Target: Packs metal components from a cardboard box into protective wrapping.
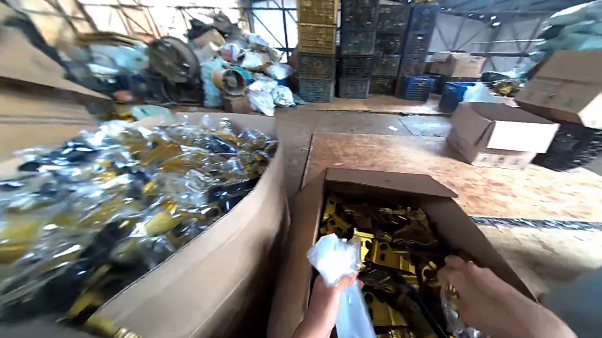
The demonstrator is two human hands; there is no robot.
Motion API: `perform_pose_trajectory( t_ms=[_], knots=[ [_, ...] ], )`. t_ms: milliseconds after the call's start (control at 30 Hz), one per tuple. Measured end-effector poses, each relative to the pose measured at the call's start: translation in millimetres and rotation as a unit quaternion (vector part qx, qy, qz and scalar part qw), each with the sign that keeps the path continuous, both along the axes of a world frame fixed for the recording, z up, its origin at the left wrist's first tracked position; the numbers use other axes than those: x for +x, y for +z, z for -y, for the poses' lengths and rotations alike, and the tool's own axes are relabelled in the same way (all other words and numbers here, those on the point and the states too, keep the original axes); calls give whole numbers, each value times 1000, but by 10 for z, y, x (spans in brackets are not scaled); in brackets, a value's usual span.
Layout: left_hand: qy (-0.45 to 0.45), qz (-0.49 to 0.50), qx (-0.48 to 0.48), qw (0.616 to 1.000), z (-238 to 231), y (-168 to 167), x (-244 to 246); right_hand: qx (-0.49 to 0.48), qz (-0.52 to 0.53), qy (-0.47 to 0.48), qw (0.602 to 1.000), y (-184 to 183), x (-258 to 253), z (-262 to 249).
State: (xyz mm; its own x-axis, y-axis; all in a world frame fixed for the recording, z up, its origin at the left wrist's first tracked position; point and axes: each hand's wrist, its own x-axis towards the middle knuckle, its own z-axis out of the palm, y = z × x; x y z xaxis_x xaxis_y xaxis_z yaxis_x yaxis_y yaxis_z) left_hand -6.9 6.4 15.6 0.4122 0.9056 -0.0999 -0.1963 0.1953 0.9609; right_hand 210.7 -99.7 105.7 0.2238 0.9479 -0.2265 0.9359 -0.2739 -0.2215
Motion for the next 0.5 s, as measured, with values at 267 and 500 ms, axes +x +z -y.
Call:
perform_pose_trajectory(
  t_ms=[267,500],
  knots=[
    [70,-74,184,978,155,-74,105,324,-337,64,882,-344,-269,-322],
    [55,-152,303,939,221,-126,150,191,-521,-39,831,-567,-428,-158]
  ],
)
